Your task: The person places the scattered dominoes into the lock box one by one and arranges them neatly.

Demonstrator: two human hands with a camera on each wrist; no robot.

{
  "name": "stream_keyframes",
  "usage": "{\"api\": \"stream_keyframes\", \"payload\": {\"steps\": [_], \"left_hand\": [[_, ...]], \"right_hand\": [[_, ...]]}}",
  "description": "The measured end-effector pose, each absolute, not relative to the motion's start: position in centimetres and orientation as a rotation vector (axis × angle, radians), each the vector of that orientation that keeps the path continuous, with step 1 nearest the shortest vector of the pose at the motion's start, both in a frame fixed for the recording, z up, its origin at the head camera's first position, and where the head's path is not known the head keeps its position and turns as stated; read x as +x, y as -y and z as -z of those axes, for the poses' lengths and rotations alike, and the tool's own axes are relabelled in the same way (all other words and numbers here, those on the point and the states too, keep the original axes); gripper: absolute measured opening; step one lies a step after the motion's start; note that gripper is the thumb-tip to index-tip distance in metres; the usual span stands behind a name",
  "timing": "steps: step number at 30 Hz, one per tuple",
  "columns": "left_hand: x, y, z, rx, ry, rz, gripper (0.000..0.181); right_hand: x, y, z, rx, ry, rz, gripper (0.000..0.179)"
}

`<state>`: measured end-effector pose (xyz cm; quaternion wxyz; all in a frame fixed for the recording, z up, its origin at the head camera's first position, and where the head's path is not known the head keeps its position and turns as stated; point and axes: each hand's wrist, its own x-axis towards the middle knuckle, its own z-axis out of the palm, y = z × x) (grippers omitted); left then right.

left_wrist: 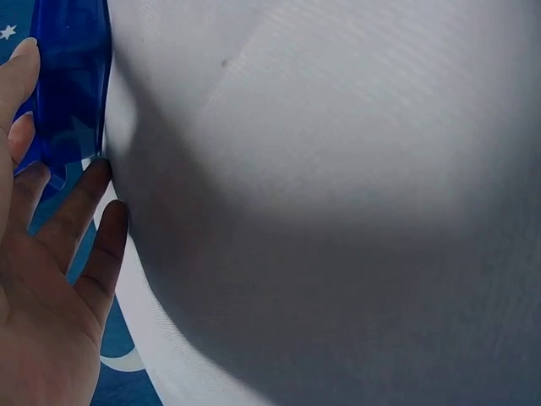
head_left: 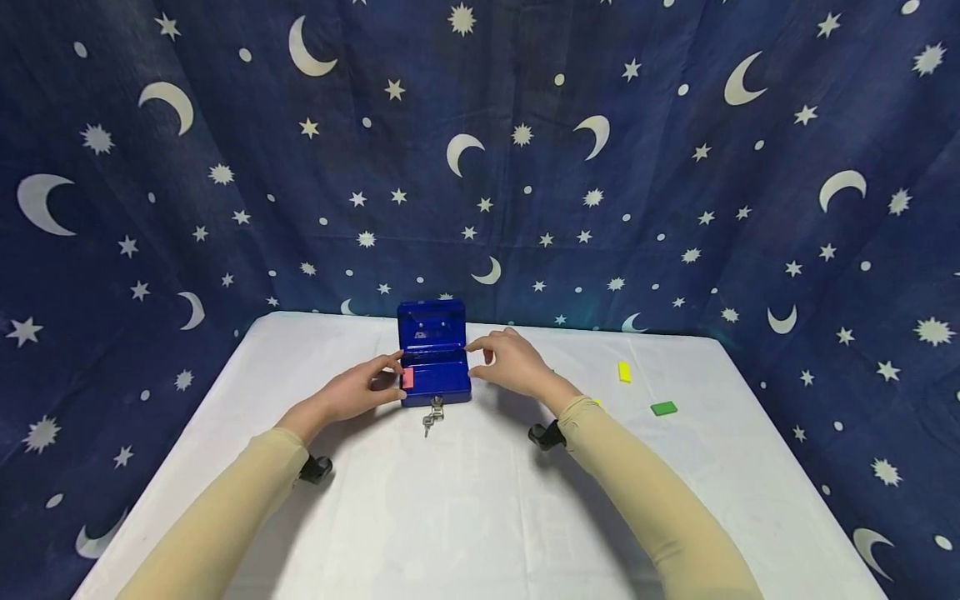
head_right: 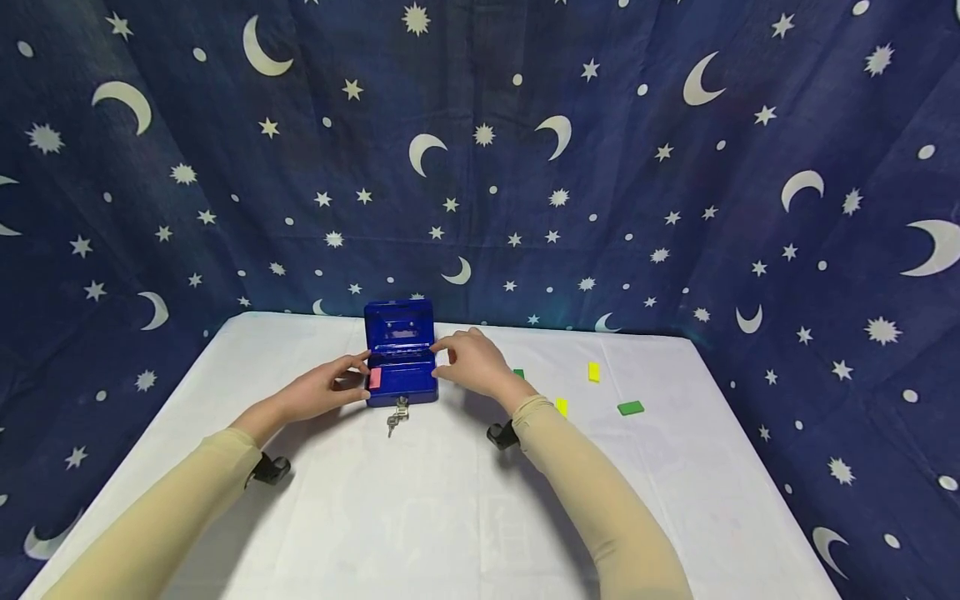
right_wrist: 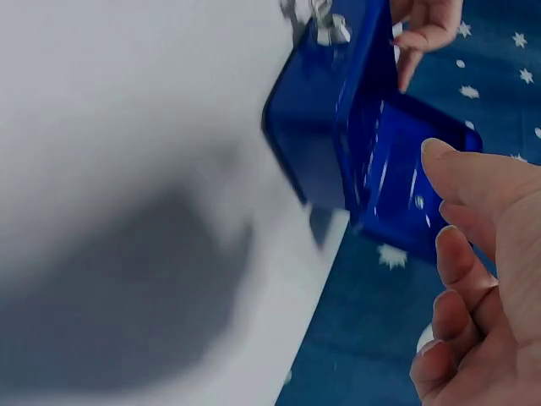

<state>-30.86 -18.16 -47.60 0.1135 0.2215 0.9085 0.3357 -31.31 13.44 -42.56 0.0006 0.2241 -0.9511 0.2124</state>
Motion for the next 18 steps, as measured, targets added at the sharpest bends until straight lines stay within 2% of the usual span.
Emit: {"api": "stream_keyframes", "payload": {"steps": [18], "left_hand": [[-31.1,18.2,47.5,0.652,-2.65,-0.981,0.044]], "right_hand": [[-30.4,-21.0,42.4,0.565,2.995,-0.891,0.048]]}}
